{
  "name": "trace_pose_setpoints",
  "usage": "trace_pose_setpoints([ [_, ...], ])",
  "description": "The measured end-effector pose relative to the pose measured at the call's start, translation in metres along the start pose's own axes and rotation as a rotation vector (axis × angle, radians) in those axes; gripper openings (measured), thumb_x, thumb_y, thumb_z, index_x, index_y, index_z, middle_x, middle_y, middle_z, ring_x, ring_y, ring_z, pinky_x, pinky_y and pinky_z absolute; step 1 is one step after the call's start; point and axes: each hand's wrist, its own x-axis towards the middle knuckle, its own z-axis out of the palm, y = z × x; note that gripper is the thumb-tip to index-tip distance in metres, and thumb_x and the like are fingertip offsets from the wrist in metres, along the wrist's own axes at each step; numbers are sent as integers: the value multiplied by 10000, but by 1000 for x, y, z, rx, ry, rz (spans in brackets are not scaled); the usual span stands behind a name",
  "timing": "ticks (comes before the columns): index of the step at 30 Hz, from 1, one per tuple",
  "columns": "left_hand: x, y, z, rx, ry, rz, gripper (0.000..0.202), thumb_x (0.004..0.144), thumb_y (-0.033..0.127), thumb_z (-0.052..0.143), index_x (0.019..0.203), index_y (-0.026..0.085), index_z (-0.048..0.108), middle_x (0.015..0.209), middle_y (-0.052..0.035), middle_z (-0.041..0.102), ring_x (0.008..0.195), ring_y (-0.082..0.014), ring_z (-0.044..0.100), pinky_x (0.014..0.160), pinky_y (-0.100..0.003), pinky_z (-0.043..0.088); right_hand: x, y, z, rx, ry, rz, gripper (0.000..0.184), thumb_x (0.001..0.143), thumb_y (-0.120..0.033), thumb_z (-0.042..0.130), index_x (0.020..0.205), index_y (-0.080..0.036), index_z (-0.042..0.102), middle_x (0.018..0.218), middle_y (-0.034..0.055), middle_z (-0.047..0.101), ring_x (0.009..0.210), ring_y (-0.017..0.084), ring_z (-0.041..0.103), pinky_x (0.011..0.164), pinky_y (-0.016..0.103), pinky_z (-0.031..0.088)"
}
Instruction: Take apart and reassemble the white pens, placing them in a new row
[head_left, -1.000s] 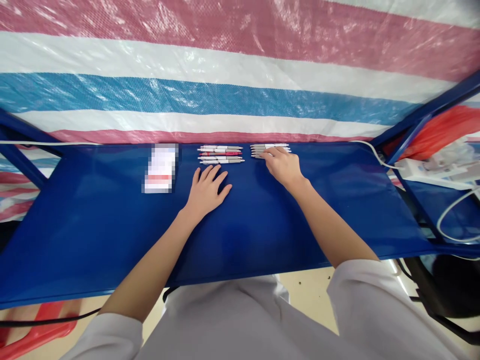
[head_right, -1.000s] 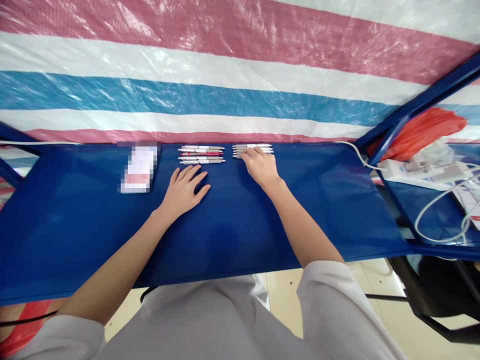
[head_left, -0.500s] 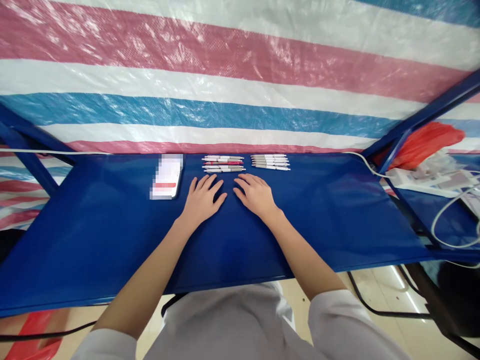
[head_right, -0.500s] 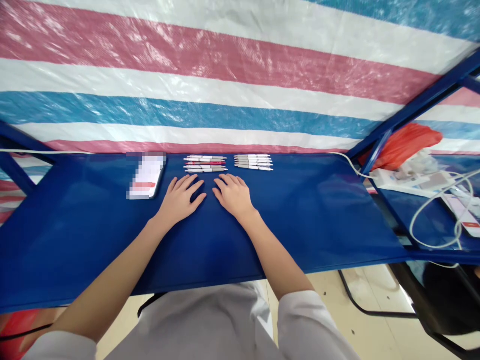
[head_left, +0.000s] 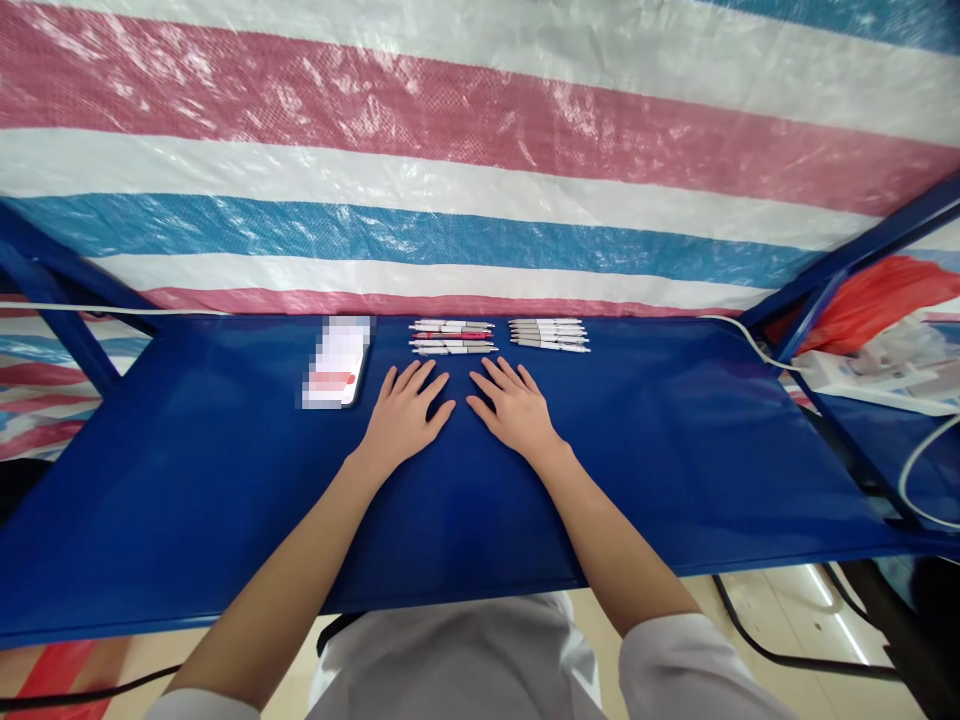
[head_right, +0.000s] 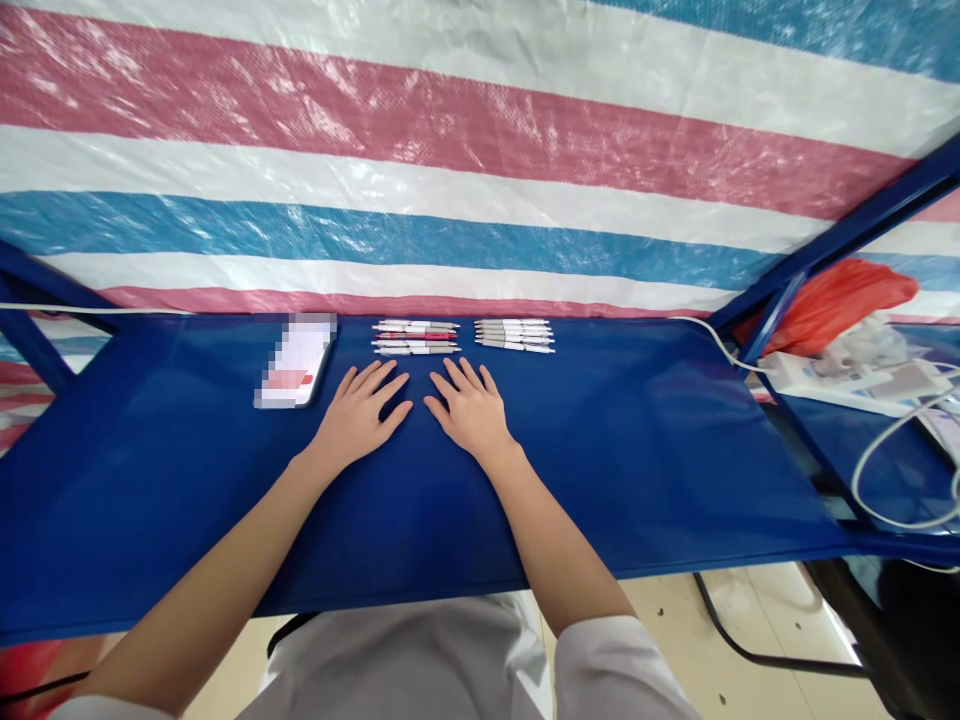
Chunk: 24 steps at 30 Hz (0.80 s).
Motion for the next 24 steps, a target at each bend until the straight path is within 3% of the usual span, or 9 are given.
trace_pose_setpoints([
  [8, 41, 3, -6, -7, 75, 59, 394, 976, 303, 426, 1252, 131, 648, 1302, -133, 635, 1204, -298, 571, 1051, -437, 406, 1, 1, -2, 24, 3, 14, 424, 993, -432, 382, 1302, -252, 610, 1444, 54, 547, 1376, 271, 472, 1170, 481, 326],
  [12, 61, 3, -3, 45, 28, 121, 365, 969, 243, 430, 1228, 114, 652, 1231, -139, 671, 1130, -303, 602, 1003, -448, 414, 1, 2, -2, 33, 0, 23, 414, 988, -427, 398, 1302, -257, 608, 1437, 54, 554, 1376, 272, 471, 1171, 485, 326],
  [24, 70, -2, -4, 79, -123, 113, 371, 911, 74, 423, 1171, 123, 682, 1171, -135, 675, 1082, -308, 600, 919, -440, 439, 1, 4, -4, 20, -6, 12, 418, 999, -410, 368, 1294, -244, 613, 1439, 55, 553, 1382, 257, 464, 1172, 469, 321],
])
